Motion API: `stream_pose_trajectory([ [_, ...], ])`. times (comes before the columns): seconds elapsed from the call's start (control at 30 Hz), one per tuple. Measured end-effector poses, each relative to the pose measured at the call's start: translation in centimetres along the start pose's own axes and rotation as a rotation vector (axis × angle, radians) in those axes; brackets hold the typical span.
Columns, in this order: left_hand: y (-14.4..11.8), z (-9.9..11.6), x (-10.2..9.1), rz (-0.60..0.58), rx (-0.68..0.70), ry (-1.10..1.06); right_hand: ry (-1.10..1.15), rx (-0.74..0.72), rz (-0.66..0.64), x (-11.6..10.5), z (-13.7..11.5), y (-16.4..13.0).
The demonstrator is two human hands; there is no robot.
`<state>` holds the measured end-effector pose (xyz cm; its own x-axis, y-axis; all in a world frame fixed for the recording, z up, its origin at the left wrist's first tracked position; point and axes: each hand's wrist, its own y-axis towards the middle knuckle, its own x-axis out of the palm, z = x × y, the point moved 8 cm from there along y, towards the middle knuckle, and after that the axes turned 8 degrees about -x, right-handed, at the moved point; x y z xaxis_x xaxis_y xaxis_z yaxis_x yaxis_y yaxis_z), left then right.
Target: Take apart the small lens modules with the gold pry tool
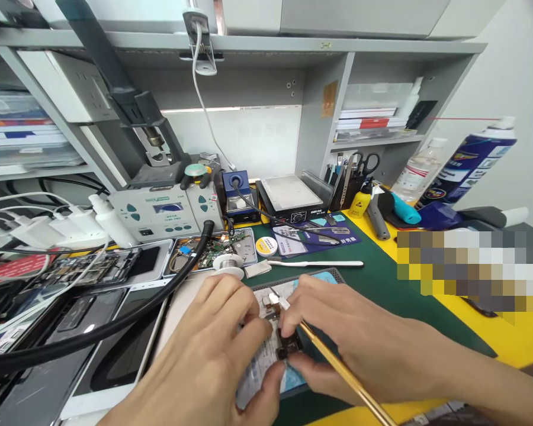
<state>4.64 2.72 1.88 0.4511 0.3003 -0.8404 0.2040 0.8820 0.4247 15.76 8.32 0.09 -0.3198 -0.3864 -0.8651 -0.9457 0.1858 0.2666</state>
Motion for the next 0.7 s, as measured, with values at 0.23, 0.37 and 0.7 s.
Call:
stream_pose_trajectory([
  [0.23, -0.2, 0.6, 0.7, -0.024, 0.038, 0.078, -0.011, -0.019, 0.014, -0.1, -0.1, 0.0],
  [0.37, -0.4, 0.5, 1.0, -0.031, 0.025, 0.091, 0.006, -0.042, 0.172, -2.3, -0.1, 0.0],
  [0.7, -0.2, 1.0, 1.2, -0.027, 0.077, 0.094, -0.030, -0.098, 0.353, -4.5, -0.2, -0.1],
])
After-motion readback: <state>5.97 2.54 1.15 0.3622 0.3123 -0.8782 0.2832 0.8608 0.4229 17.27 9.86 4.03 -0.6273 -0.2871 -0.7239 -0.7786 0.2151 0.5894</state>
